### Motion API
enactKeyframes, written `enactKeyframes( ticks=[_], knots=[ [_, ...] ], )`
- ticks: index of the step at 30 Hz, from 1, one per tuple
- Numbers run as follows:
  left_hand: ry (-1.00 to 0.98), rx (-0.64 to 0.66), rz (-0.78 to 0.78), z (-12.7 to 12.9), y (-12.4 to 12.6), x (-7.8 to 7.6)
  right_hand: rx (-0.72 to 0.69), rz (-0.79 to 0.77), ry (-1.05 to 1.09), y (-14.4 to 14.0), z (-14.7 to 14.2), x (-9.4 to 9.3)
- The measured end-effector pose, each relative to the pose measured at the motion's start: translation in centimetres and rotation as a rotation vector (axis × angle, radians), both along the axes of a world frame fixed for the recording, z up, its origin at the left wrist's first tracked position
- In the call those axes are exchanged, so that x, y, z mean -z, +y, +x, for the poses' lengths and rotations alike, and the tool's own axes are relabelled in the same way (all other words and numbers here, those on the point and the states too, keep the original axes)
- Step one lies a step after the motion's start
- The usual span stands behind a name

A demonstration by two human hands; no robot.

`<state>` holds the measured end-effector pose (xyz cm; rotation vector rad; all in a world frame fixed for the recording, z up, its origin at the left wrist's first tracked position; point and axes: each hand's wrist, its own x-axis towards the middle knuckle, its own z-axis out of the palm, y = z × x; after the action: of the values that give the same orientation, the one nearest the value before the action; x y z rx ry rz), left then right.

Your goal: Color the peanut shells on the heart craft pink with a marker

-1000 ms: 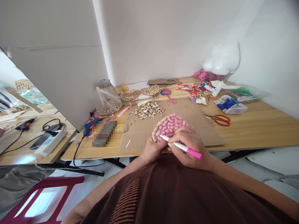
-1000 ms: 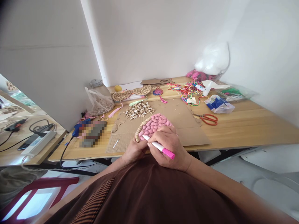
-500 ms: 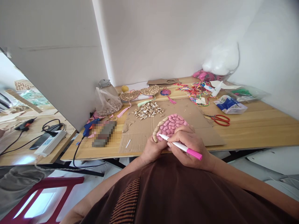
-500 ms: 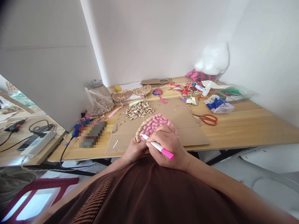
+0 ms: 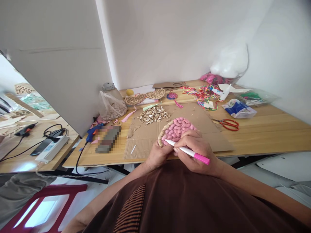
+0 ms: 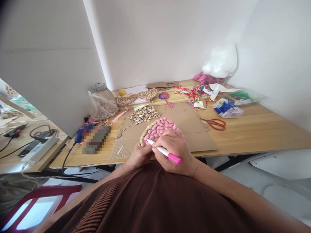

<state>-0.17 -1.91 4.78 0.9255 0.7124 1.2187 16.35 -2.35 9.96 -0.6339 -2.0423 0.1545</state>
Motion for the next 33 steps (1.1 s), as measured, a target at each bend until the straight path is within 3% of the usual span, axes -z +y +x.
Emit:
enactKeyframes(
  ticks=[12,33],
  knots=[
    [0.0,-0.02,-0.082,0.21,-0.22,-0.27,0.027,0.016,0.014,-0.07,-0.03,-0.07],
    [0.014,-0.047,-0.078,0.31,-0.18,0.23,0.003,0.0,0.018,-0.02,-0.14,0.37]
  ],
)
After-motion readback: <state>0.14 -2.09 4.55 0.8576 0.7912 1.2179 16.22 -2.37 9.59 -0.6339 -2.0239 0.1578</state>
